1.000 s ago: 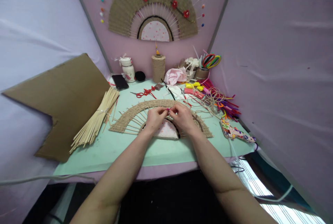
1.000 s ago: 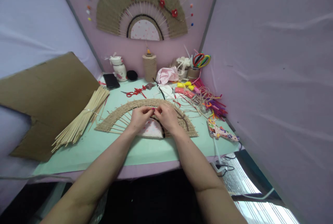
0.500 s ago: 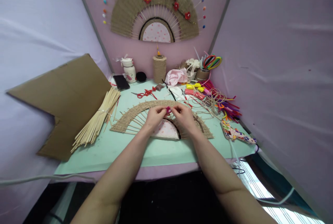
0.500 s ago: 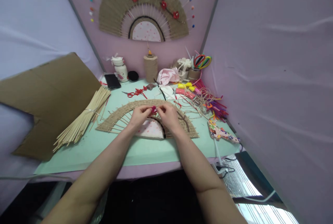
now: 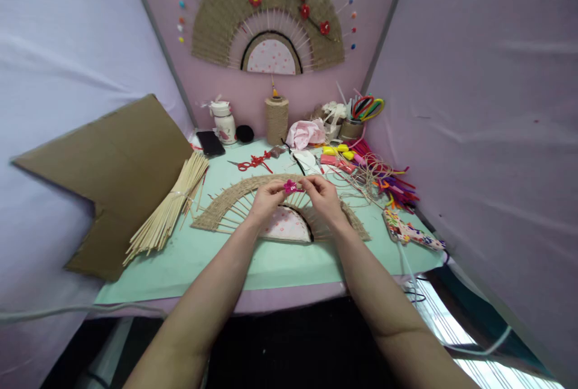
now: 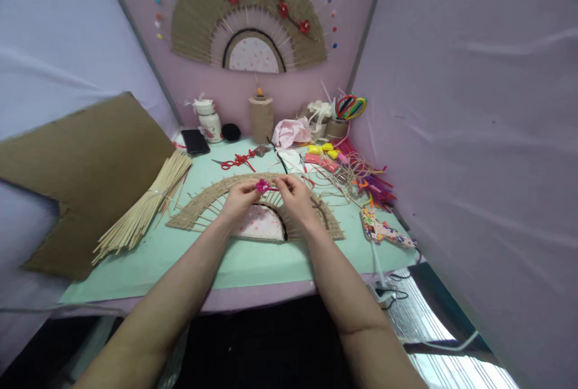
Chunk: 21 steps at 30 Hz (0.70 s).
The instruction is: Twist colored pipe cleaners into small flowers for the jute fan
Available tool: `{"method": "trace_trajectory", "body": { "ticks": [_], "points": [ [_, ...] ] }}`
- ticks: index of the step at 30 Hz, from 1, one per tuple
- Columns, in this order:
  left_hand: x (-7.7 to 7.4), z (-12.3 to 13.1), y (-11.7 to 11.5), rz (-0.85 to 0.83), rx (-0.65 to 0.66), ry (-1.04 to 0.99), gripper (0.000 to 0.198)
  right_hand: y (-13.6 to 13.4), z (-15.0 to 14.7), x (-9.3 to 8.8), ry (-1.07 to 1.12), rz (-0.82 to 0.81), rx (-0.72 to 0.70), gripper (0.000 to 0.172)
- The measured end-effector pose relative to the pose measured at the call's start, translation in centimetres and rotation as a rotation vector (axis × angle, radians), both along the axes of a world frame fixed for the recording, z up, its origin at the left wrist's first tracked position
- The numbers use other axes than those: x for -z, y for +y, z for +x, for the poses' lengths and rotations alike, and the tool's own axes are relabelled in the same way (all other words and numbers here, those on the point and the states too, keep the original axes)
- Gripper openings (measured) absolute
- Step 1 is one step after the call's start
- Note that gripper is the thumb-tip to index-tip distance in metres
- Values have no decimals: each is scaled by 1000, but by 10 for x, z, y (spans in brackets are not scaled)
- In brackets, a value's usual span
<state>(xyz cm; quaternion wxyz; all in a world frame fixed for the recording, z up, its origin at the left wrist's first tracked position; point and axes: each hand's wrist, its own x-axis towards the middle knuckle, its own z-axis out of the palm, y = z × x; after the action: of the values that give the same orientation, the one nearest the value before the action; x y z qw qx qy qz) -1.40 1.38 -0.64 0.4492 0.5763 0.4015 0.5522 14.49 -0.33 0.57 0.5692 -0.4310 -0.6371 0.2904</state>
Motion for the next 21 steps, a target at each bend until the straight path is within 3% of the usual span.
{"method": "trace_trajectory", "body": {
  "ticks": [3, 8, 16, 21],
  "points": [
    [1, -1, 2, 41, 42, -37, 19, -3, -2, -3, -12, 47, -2, 22],
    [-4, -2, -1, 158, -6, -52, 13, -6, -4, -5, -34, 118, -30, 18],
    [-13, 3, -10, 262, -73, 30, 10, -5, -5, -1, -42, 90, -54, 17],
    [-9, 6, -12, 185, -42, 73, 10, -6, -6, -1, -9, 47, -53, 18]
  ]
}}
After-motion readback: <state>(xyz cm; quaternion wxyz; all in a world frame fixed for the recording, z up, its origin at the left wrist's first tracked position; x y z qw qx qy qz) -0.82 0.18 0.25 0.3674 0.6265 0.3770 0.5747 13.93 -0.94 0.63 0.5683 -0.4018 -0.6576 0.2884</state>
